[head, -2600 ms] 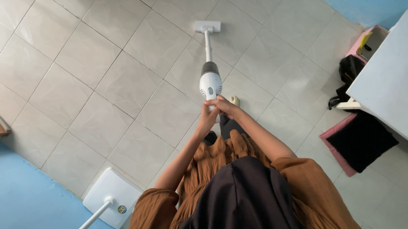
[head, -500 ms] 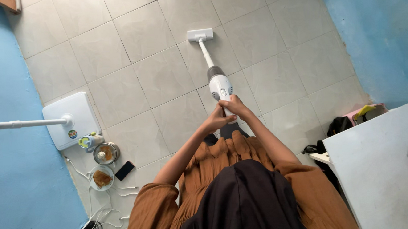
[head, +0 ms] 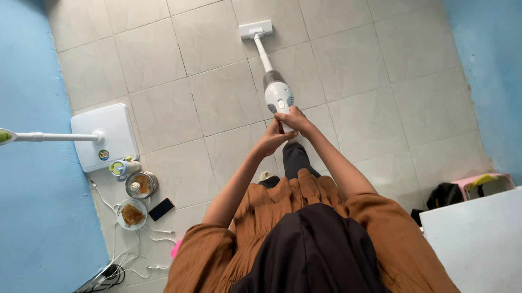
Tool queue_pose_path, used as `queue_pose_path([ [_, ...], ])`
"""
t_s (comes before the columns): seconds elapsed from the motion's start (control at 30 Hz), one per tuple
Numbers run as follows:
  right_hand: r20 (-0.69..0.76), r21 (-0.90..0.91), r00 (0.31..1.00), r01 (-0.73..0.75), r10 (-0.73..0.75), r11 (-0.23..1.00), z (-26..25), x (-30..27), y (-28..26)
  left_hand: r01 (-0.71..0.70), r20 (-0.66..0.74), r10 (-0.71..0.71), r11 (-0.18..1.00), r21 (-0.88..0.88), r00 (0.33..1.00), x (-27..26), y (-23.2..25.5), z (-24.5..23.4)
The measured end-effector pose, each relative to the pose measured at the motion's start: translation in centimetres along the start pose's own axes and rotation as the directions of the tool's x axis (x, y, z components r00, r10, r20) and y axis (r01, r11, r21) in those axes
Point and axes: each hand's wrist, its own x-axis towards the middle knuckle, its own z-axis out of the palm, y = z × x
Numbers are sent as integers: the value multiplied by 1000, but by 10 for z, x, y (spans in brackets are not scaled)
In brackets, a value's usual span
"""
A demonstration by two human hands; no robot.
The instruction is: The person vacuums the tiled floor using a handheld vacuum cleaner, moving the cleaner back and forth across different sections of the room.
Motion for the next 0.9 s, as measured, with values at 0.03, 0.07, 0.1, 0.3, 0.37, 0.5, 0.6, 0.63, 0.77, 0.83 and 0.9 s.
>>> queue_pose_path([
  [0.03,14,3,1000,-5,5,1000,-5,18,-5,-6,-18,5,1000,-28,1000,14,3,-8],
  [0.07,27,5,1000,-10,10,1000,-9,37,-11,-12,-36,10,998,-56,999,28,7,-16],
  [0.1,39,5,999,-14,14,1000,-16,59,-19,-22,-52,17,996,-85,998,46,12,-25],
  [0.3,39,-25,999,11,-10,1000,-44,177,-60,-55,-192,53,998,-5,980,138,44,-75],
  [0.37,12,-51,999,39,-39,998,-50,202,-78,-112,-203,111,994,5,973,163,55,-90],
  [0.5,-29,-129,997,63,-67,990,-54,225,-96,-163,-241,165,986,26,956,195,63,-108],
  [0.6,16,-85,997,71,-70,994,-61,229,-89,-122,-250,129,992,43,960,197,55,-105],
  [0.63,-3,-110,997,74,-75,991,-60,227,-85,-131,-275,137,991,39,952,195,48,-100],
  [0.77,-47,-217,993,99,-112,971,-60,206,-60,-171,-380,155,985,-8,912,190,20,-65],
  [0.83,-44,-238,987,139,-154,961,-63,188,-48,-152,-406,138,988,-3,904,179,13,-50],
  [0.9,-37,-228,976,200,-213,953,-64,167,-37,-97,-400,106,994,42,910,162,12,-36],
])
